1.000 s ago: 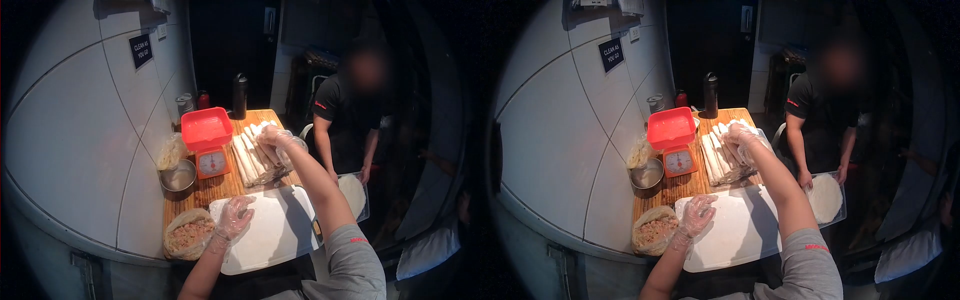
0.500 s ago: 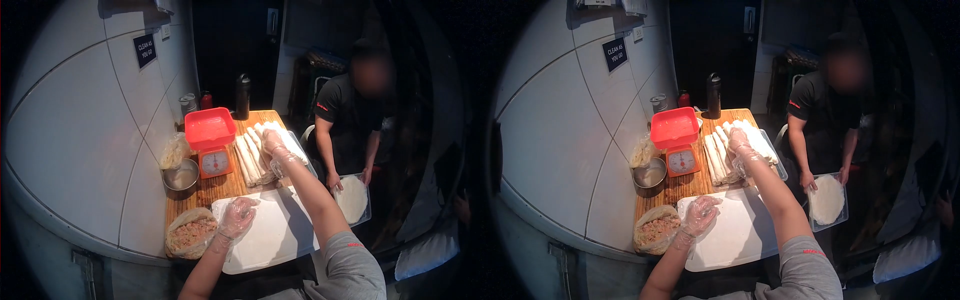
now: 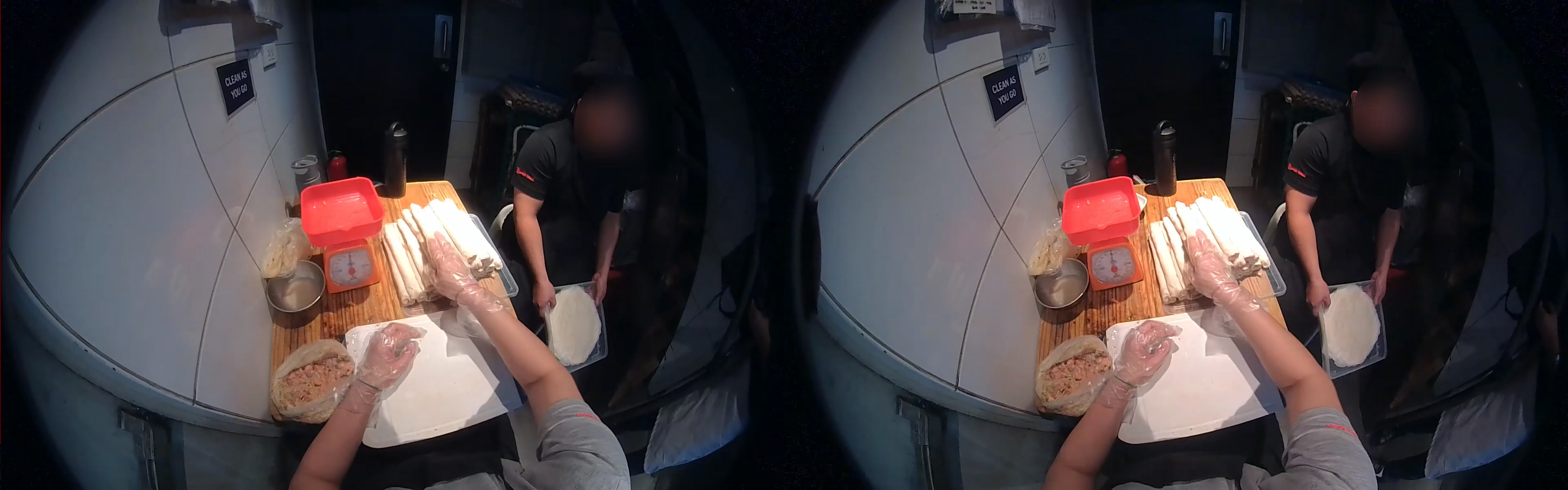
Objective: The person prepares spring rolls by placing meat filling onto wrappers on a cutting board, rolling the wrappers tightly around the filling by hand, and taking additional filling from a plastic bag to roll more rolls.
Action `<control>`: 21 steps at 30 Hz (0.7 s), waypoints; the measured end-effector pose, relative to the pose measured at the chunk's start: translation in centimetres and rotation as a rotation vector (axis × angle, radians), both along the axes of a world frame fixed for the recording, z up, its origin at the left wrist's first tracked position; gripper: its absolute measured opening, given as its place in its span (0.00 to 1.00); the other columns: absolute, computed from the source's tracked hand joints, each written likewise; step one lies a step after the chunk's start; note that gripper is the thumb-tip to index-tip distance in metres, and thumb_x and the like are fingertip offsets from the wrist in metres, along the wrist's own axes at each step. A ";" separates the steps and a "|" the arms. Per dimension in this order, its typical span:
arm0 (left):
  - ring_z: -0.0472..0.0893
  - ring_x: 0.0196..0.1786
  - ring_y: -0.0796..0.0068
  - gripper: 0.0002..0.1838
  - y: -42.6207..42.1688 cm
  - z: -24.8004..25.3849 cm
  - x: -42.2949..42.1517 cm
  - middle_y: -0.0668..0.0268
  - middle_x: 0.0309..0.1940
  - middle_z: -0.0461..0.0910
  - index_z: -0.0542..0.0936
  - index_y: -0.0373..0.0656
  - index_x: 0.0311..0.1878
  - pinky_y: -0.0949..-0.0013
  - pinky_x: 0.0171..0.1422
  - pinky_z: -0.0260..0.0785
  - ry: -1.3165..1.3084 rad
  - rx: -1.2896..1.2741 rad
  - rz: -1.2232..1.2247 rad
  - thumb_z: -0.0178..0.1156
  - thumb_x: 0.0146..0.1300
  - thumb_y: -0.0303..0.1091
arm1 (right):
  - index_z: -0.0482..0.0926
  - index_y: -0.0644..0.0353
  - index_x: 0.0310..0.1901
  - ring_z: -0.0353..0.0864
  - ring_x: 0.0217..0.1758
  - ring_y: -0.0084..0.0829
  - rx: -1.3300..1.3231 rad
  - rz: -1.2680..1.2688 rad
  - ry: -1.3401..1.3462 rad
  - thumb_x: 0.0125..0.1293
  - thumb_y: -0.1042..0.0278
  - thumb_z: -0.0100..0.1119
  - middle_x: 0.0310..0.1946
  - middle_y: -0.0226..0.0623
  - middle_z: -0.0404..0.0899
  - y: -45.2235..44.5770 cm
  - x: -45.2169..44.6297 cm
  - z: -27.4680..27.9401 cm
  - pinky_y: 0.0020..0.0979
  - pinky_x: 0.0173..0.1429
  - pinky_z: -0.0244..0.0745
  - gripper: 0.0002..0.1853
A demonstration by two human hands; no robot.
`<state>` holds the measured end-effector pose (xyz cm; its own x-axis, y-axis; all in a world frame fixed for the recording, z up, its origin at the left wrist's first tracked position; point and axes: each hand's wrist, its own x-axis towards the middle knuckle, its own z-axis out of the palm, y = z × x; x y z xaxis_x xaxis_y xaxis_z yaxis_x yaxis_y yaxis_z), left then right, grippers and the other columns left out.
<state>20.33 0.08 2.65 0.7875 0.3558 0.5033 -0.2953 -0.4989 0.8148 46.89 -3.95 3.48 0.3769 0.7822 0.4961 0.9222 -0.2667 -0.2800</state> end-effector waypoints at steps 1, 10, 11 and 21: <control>0.83 0.47 0.64 0.14 0.2 -0.5 0.0 0.60 0.42 0.81 0.85 0.40 0.49 0.63 0.51 0.78 0.007 0.015 0.001 0.61 0.61 0.22 | 0.65 0.68 0.70 0.63 0.74 0.58 0.004 -0.023 0.086 0.68 0.65 0.55 0.69 0.62 0.66 0.3 0.2 0.2 0.44 0.77 0.58 0.31; 0.83 0.46 0.60 0.14 0.3 -0.7 0.1 0.58 0.41 0.82 0.85 0.40 0.47 0.62 0.53 0.77 0.026 0.177 0.032 0.60 0.58 0.20 | 0.68 0.66 0.68 0.66 0.74 0.52 -0.195 -0.023 0.274 0.76 0.49 0.48 0.69 0.58 0.69 0.2 0.1 6.9 0.43 0.77 0.60 0.31; 0.83 0.46 0.59 0.14 0.5 -0.7 0.1 0.58 0.40 0.83 0.85 0.40 0.47 0.62 0.53 0.77 0.030 0.247 0.042 0.60 0.58 0.20 | 0.68 0.66 0.69 0.67 0.73 0.52 -0.139 -0.017 0.345 0.76 0.46 0.47 0.69 0.57 0.69 0.0 1.0 8.2 0.43 0.77 0.60 0.32; 0.84 0.43 0.55 0.13 0.1 -2.2 0.6 0.57 0.38 0.83 0.84 0.40 0.45 0.61 0.50 0.77 -0.034 0.027 0.018 0.60 0.56 0.19 | 0.71 0.63 0.65 0.75 0.63 0.50 0.118 -0.066 0.115 0.67 0.57 0.56 0.58 0.52 0.76 6.9 4.3 9.2 0.46 0.67 0.69 0.28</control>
<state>20.89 0.18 0.40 0.7632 0.3552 0.5397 -0.3139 -0.5263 0.7902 51.20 2.91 12.65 0.4852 0.6926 0.5337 0.8637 -0.2845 -0.4160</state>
